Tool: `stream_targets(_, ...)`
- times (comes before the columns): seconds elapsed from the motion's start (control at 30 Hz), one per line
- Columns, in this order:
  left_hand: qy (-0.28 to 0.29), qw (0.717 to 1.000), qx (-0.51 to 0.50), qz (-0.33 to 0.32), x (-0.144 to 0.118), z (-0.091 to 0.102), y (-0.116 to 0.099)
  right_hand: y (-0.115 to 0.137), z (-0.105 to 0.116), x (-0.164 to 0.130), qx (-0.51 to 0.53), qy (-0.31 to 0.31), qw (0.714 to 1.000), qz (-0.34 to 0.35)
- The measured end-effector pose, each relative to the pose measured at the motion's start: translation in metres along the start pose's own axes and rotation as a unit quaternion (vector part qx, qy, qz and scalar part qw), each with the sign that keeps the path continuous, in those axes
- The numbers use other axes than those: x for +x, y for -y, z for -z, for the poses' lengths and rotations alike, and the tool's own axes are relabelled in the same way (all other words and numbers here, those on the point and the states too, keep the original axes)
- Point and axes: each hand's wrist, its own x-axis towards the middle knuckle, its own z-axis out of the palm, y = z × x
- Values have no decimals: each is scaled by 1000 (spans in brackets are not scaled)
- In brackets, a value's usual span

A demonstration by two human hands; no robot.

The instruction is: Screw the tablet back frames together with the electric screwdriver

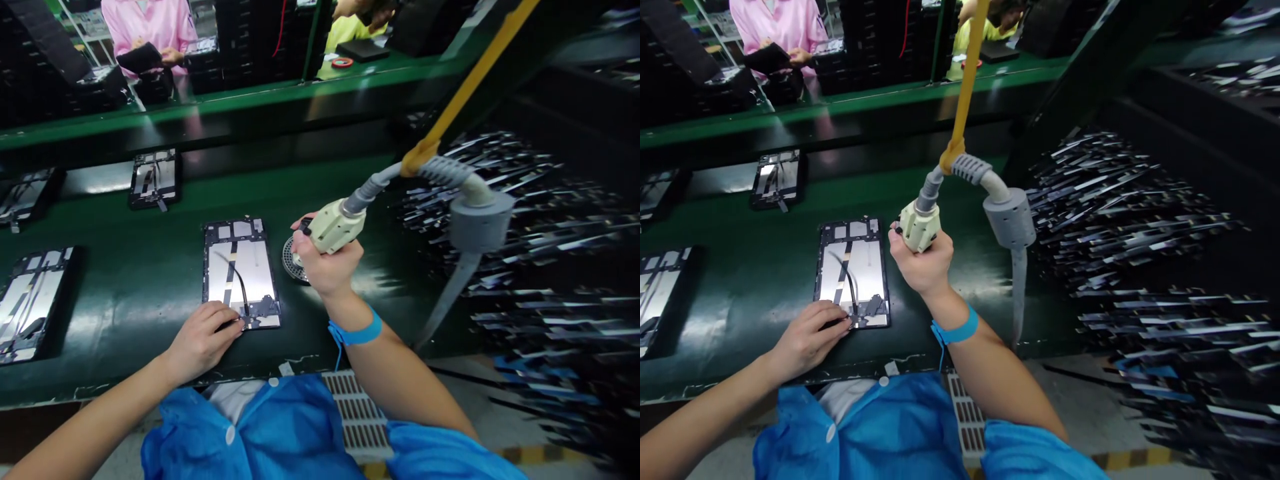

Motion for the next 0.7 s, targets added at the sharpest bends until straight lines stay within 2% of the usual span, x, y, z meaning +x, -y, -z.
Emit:
stream_targets(0.17,1,997,46,59,-3,-7,-4,0,2,1,10,4,1000,-5)
stream_targets(0.33,-33,990,77,114,15,-21,13,-10,6,2,3,-14,1000,-13)
stream_targets(0.47,-68,987,74,128,26,-30,23,-15,5,-3,13,1,1000,-23)
stream_targets(0.7,-65,988,55,126,19,-30,25,-7,8,-9,19,38,998,-37)
